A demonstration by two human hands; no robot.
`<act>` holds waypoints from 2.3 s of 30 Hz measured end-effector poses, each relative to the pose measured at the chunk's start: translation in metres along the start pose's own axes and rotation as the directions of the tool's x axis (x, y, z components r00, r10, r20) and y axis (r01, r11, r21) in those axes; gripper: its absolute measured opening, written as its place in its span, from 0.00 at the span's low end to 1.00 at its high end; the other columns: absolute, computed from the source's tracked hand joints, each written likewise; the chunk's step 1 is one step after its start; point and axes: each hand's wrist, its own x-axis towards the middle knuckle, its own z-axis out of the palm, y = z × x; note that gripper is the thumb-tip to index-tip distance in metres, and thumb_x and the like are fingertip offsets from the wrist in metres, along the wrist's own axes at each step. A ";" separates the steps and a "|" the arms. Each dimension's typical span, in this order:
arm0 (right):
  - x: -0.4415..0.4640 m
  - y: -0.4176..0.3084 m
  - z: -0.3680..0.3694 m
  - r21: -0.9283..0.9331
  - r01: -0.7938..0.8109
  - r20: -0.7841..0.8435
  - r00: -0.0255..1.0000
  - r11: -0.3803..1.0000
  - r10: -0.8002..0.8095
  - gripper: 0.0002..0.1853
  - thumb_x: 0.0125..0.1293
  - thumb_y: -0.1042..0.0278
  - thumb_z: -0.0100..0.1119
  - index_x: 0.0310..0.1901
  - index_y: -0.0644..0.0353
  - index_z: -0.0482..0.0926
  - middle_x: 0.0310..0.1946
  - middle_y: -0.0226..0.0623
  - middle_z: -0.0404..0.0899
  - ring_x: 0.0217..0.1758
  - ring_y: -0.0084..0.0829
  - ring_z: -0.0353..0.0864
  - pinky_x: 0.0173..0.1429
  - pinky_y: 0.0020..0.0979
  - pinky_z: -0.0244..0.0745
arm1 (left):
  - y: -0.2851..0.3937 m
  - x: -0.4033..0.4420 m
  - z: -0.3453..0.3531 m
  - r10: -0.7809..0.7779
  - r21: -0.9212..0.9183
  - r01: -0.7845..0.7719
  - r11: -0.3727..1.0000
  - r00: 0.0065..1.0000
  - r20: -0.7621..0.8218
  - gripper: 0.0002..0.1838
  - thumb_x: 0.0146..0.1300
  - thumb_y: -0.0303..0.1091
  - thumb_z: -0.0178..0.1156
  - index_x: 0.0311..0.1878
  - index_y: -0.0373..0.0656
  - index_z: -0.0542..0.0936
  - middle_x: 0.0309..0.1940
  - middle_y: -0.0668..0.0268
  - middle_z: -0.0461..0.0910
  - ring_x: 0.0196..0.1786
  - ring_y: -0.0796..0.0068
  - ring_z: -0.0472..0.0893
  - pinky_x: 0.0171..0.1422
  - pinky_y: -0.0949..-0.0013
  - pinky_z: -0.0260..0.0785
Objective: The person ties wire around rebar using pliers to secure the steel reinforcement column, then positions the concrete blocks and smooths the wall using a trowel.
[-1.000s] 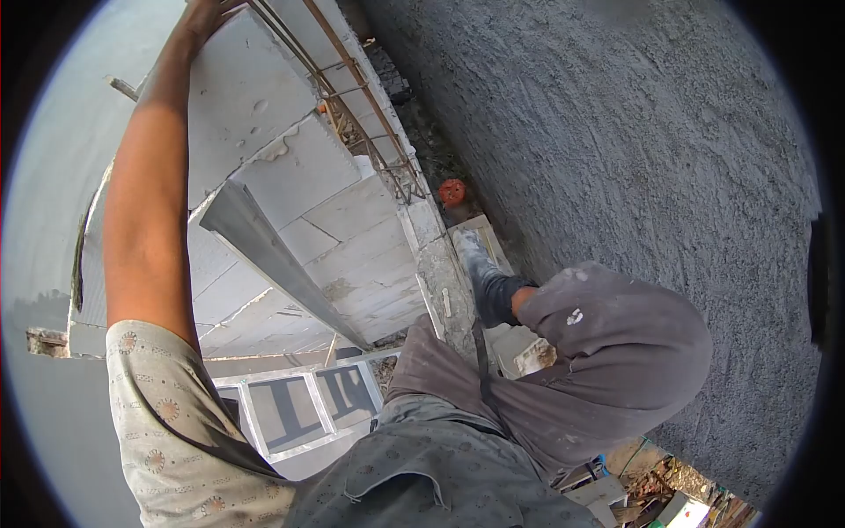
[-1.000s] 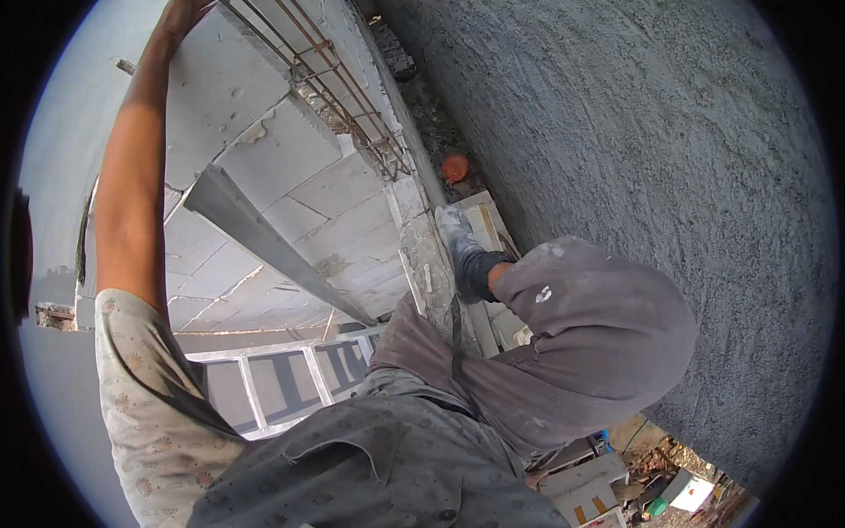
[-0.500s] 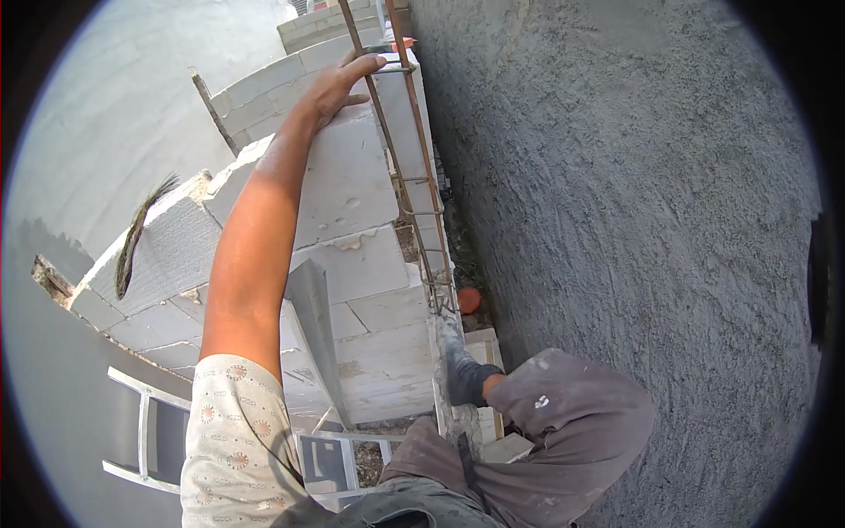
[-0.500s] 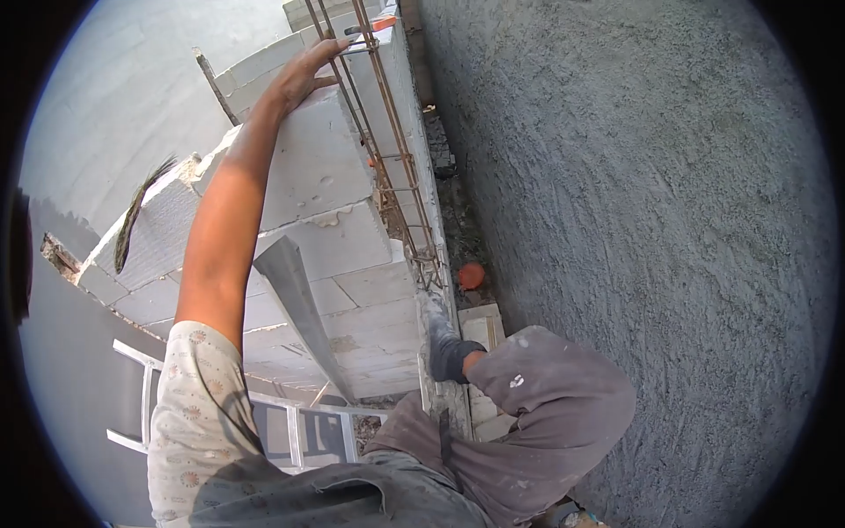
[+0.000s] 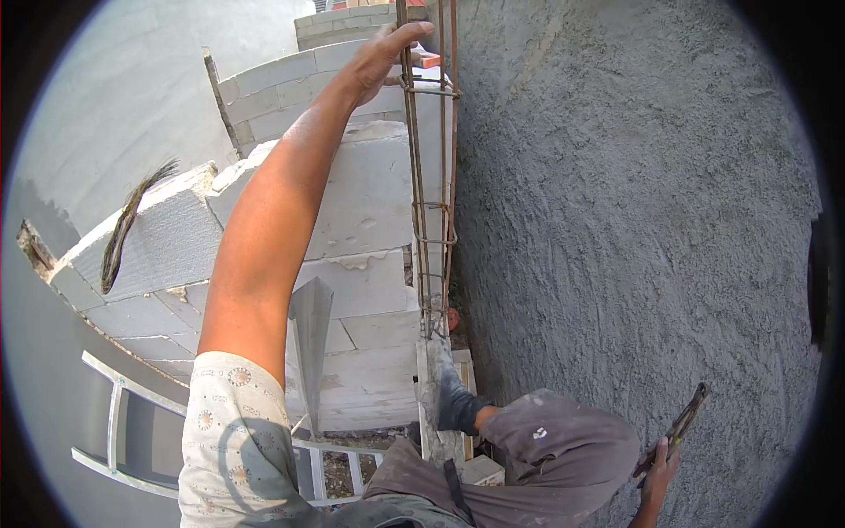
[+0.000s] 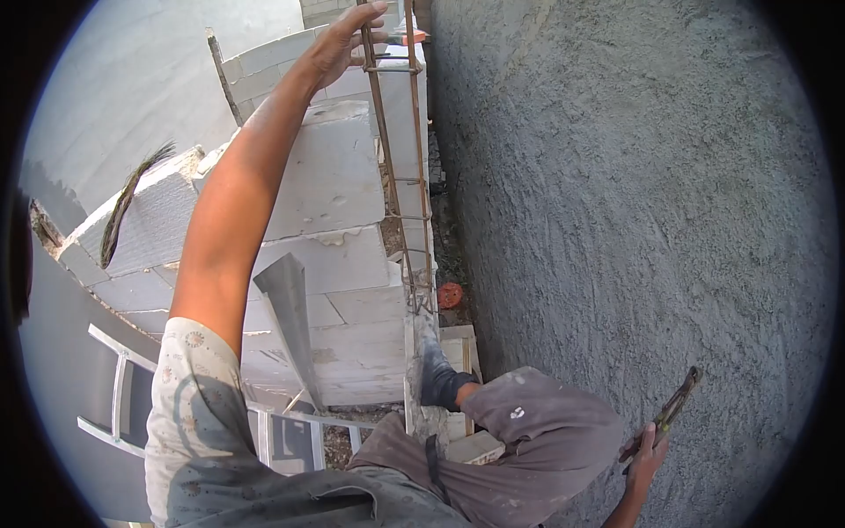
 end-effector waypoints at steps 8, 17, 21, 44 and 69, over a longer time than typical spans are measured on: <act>0.018 -0.216 0.122 0.047 0.434 0.583 0.719 0.900 -0.378 0.28 0.64 0.63 0.55 0.65 0.62 0.69 0.27 0.28 0.70 0.24 0.18 0.67 0.27 0.24 0.66 | 0.012 0.004 -0.002 -0.007 0.017 0.006 1.000 0.998 0.063 0.65 0.44 0.82 0.58 0.71 0.33 0.58 0.61 0.42 0.64 0.67 0.51 0.69 0.71 0.33 0.53; -0.008 -0.365 0.241 0.104 0.899 0.487 0.327 0.426 -0.810 0.30 0.63 0.70 0.57 0.68 0.64 0.68 0.42 0.48 0.79 0.42 0.36 0.78 0.48 0.35 0.72 | -0.019 0.018 -0.003 -0.092 -0.086 0.102 0.991 0.989 0.112 0.56 0.52 0.82 0.51 0.67 0.36 0.71 0.61 0.47 0.73 0.70 0.52 0.67 0.77 0.42 0.48; 0.001 -0.377 0.287 0.041 0.952 0.246 0.286 0.304 -0.926 0.27 0.66 0.69 0.56 0.67 0.65 0.69 0.44 0.53 0.80 0.44 0.41 0.81 0.50 0.37 0.73 | -0.030 0.015 -0.004 -0.079 -0.086 0.097 0.992 0.978 0.193 0.47 0.62 0.75 0.47 0.64 0.38 0.75 0.61 0.49 0.75 0.71 0.54 0.67 0.78 0.47 0.49; 0.024 -0.409 0.284 0.073 0.862 0.421 0.430 0.502 -0.799 0.25 0.68 0.64 0.58 0.65 0.64 0.74 0.26 0.29 0.74 0.24 0.20 0.70 0.29 0.29 0.66 | -0.044 0.021 -0.004 -0.004 0.069 -0.009 0.998 0.983 0.186 0.20 0.71 0.27 0.54 0.65 0.47 0.76 0.60 0.65 0.79 0.64 0.70 0.74 0.73 0.66 0.61; 0.137 -0.446 0.364 -0.046 0.998 0.524 0.066 0.049 -0.849 0.21 0.60 0.76 0.61 0.57 0.61 0.80 0.38 0.45 0.84 0.38 0.36 0.82 0.46 0.36 0.75 | 0.025 0.137 0.014 0.356 0.515 -0.311 0.799 0.934 0.011 0.46 0.62 0.68 0.50 0.66 0.33 0.72 0.66 0.42 0.69 0.68 0.45 0.70 0.67 0.47 0.64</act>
